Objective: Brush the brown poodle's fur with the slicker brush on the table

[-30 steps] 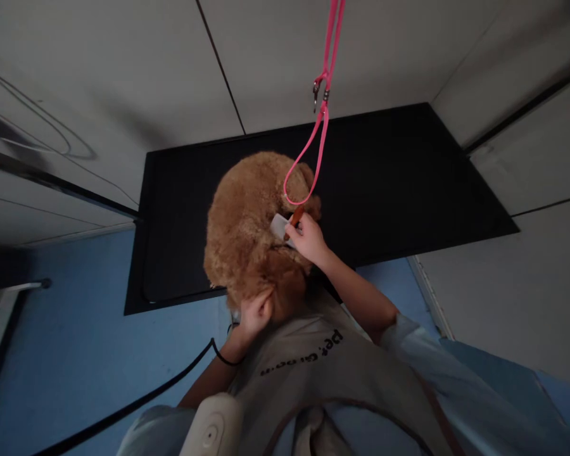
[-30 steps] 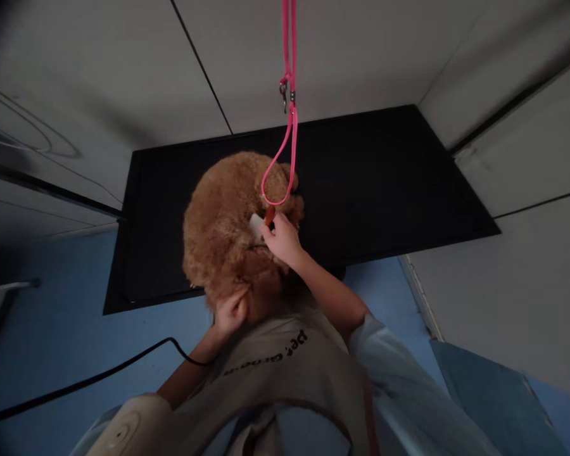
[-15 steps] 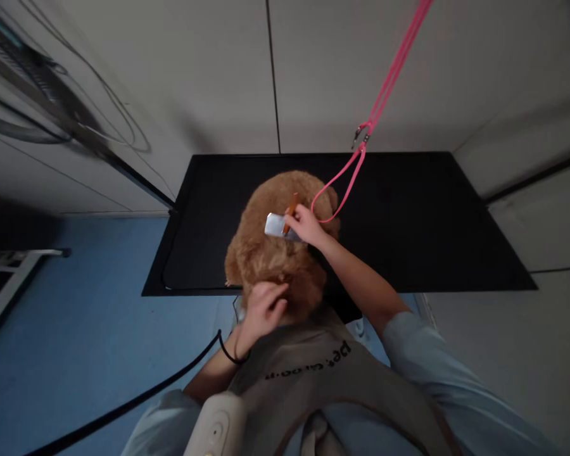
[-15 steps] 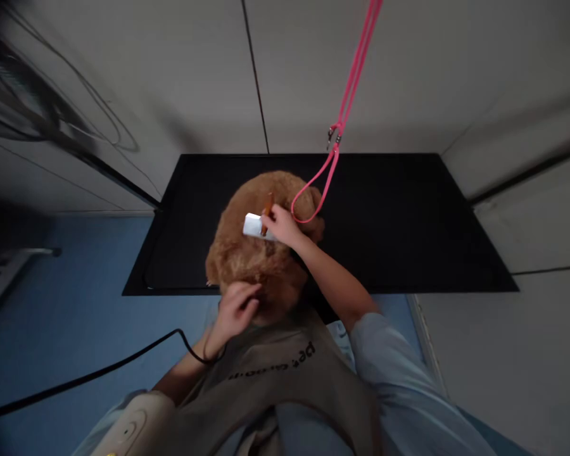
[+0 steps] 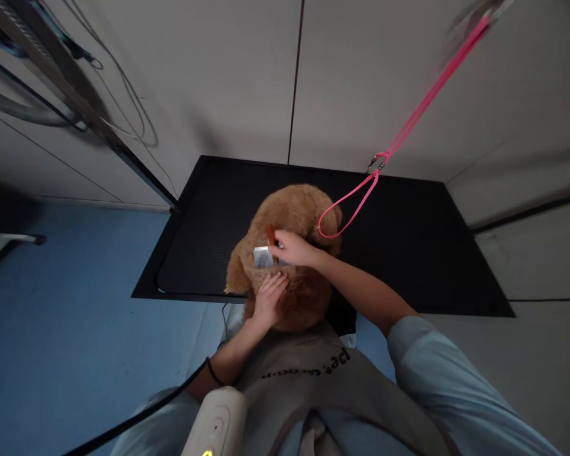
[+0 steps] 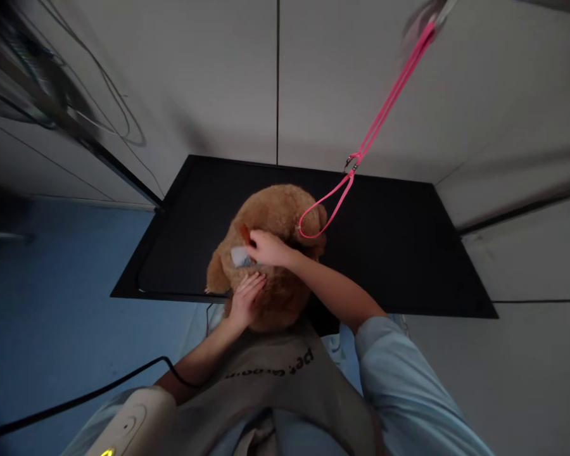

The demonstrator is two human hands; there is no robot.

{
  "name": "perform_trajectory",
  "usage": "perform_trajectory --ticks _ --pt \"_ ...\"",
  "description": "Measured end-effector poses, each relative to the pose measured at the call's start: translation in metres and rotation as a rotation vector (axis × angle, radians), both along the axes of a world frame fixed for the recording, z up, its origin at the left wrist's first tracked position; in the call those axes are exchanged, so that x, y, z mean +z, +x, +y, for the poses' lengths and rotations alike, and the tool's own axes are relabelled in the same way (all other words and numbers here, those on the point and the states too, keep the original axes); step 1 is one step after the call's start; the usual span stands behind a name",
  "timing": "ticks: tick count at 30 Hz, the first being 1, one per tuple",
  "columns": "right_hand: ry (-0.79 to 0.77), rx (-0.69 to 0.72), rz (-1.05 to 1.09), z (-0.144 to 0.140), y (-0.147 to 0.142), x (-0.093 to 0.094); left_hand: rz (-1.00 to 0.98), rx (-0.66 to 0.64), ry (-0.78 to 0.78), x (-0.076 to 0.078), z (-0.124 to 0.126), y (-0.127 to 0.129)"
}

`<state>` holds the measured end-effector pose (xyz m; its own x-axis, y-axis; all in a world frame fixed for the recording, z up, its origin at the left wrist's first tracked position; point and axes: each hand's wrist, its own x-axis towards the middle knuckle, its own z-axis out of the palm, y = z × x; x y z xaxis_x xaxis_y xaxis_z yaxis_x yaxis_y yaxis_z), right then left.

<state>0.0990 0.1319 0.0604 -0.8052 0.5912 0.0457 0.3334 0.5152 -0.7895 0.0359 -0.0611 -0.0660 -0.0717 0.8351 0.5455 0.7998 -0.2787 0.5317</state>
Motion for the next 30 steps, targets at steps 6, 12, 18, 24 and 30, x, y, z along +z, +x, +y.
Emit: perform_trajectory --ticks 6,12,18,24,30 --pt "0.261 0.031 -0.071 -0.010 -0.005 0.015 -0.009 -0.068 -0.026 0.001 0.002 0.002" --pt "0.281 -0.136 -0.035 0.002 -0.010 0.022 -0.025 -0.019 -0.042 0.009 0.013 0.018" --pt "0.001 0.028 0.030 0.010 -0.003 0.007 -0.119 -0.148 -0.001 0.032 0.009 0.009" --pt "0.196 -0.537 0.279 0.053 0.003 0.014 -0.300 0.230 0.051 0.045 0.070 -0.107" --pt "0.544 -0.222 0.209 0.000 -0.007 0.018 -0.772 -0.017 -0.361 0.019 0.182 -0.136"
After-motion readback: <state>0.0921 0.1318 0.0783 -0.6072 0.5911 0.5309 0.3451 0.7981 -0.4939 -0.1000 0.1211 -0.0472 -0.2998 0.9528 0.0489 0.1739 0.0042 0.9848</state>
